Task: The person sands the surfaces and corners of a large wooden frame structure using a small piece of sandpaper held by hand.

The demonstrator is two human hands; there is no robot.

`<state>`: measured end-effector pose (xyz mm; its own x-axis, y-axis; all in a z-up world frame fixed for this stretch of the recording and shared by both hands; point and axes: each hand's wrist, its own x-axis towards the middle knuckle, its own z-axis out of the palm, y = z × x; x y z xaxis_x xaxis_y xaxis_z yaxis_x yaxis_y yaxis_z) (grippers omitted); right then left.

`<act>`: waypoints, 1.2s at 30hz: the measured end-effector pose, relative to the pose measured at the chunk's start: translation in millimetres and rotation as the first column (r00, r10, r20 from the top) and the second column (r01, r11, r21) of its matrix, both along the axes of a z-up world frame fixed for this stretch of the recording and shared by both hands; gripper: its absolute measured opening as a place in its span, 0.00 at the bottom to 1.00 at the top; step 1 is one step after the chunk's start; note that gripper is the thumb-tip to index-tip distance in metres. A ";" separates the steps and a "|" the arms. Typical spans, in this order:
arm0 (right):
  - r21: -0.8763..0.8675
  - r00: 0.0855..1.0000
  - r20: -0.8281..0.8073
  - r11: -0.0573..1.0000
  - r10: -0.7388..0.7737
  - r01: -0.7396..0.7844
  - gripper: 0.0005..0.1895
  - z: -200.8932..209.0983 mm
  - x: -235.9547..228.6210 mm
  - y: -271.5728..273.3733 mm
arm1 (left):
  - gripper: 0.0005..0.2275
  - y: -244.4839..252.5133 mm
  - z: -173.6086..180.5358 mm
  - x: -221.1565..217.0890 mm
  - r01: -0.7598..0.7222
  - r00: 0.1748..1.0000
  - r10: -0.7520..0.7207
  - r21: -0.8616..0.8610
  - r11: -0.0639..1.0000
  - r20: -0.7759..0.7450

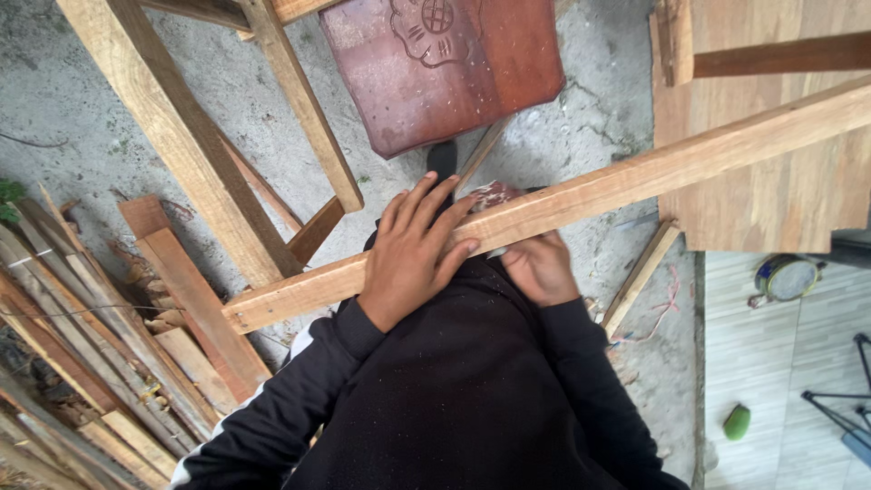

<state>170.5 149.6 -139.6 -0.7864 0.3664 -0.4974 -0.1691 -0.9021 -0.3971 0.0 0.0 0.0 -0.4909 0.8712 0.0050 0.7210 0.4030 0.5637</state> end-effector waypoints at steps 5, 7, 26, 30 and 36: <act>-0.011 0.972 -0.098 0.977 -0.213 0.213 0.27 12.9 9.0 13.0 | 0.23 -4.8 -1.1 -5.4 0.011 0.998 -0.013 0.038 0.999 0.064; 0.013 0.973 -0.092 0.977 -0.210 0.212 0.28 20.4 4.0 0.3 | 0.24 -9.2 1.2 -6.9 -0.008 0.998 0.005 0.050 0.999 0.065; -0.075 0.967 -0.211 0.984 0.141 -0.160 0.26 -11.0 -68.6 -172.5 | 0.24 -184.6 13.2 -38.1 0.021 0.999 -0.022 -0.027 0.999 -0.032; -0.101 0.969 -0.220 0.985 0.112 -0.137 0.27 -18.2 -84.9 -223.6 | 0.26 -200.9 5.9 -50.7 0.246 0.969 -0.245 0.006 0.969 -0.036; -0.047 0.961 -0.250 0.993 -0.114 0.106 0.26 4.0 -84.4 -244.9 | 0.27 -211.2 -3.5 -54.7 0.259 0.966 -0.257 0.159 0.953 -0.033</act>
